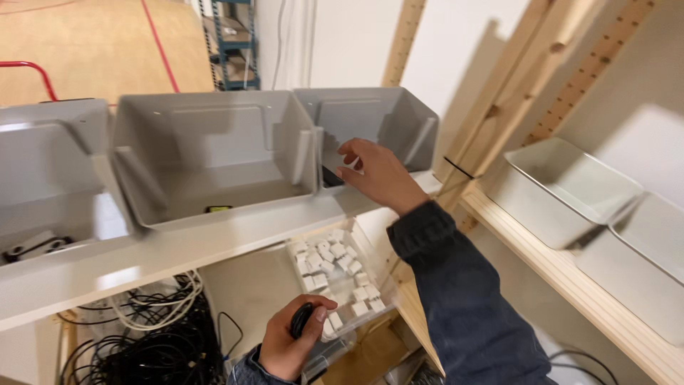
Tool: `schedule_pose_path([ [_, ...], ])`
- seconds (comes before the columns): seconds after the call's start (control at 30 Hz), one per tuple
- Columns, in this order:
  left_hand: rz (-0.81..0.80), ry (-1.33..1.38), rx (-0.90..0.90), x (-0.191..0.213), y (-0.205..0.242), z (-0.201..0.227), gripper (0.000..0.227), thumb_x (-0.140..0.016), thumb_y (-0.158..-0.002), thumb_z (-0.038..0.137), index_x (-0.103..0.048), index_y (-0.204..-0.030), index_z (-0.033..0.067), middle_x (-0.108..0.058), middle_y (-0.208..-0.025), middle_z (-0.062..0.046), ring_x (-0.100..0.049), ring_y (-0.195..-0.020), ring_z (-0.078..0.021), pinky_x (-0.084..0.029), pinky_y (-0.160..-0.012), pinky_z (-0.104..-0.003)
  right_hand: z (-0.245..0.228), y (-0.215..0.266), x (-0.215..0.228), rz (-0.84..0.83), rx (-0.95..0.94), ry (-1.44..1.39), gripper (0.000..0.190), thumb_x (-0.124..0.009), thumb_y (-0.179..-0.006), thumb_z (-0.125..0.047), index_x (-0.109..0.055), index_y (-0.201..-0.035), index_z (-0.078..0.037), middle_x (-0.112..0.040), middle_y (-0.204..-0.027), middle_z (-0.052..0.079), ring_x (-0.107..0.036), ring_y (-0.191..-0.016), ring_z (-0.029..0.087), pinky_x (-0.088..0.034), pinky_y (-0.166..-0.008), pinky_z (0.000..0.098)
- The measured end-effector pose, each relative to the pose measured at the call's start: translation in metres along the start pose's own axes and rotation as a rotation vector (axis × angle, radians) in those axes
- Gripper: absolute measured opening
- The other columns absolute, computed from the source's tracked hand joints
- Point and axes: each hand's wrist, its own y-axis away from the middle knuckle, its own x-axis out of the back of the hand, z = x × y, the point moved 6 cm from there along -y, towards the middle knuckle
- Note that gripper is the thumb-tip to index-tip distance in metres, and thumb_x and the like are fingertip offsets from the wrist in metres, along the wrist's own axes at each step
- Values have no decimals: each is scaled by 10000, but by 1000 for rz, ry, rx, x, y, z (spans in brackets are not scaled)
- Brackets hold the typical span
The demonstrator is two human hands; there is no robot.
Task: The person gathers various electronic accessories from shelves, including cables, power adapters, and a power bank, then places them into a clear plastic container on a table. The person repeatedly walks between the shelves and the table to collect items and pack them.
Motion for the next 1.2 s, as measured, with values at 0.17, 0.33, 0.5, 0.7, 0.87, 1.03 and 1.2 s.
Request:
schedule_pose_path([
  [0.17,68,-12,-72,34,2,19,310,-613,-968,335,-825,-1056,127,-697,-656,-52,-654,-607,-186,-545,-638,-362,19,-65,-45,-348,-204,255,545,-682,-858,-401,-596,-1320,-125,-702,-1239,105,-664,-1108,334,-502,-887,492],
  [0.33,108,-5,-136,46,6,25,299,-634,-955,313,-835,-1020,103,-690,-633,-31,-655,-619,-135,-518,-671,-276,25,-81,-63,-444,-198,281,569,-673,-798,-382,-594,-1292,-112,-657,-1358,163,-689,-1139,350,-551,-900,498],
  [0.5,98,-9,-65,40,9,28,306,-614,-959,327,-831,-1030,122,-710,-652,-29,-670,-641,-159,-558,-750,-326,15,-73,-60,-513,-260,381,315,-539,-848,-322,-671,-1023,-95,-753,-1006,103,-692,-872,294,-484,-792,470],
  [0.7,144,53,-106,24,22,25,318,-649,-923,361,-835,-973,108,-713,-615,-58,-660,-595,-171,-533,-664,-335,46,-73,-36,-228,-220,185,258,-632,-919,-336,-571,-1021,-107,-699,-1004,129,-646,-927,320,-451,-770,460],
  [0.87,175,-28,-176,26,38,52,372,-618,-915,448,-804,-1035,149,-748,-738,-35,-772,-676,-181,-668,-820,-388,-35,17,43,-3,-258,-236,189,-569,-1027,-283,-535,-1134,-130,-630,-1010,33,-593,-885,189,-438,-790,346],
  [1.03,212,-59,-335,19,47,110,513,-549,-936,503,-727,-1149,72,-700,-804,-36,-675,-709,-154,-619,-685,-339,-81,82,42,-31,-42,-485,179,-565,-1037,-262,-650,-1170,-178,-690,-1057,-36,-678,-1028,134,-504,-936,311],
  [1.2,507,-29,-531,34,83,156,484,-564,-997,330,-641,-1394,63,-674,-1006,-51,-695,-856,-144,-602,-694,-281,-135,118,-17,-236,257,-742,359,-691,-931,-154,-648,-1280,-83,-793,-1135,44,-739,-909,135,-600,-739,273],
])
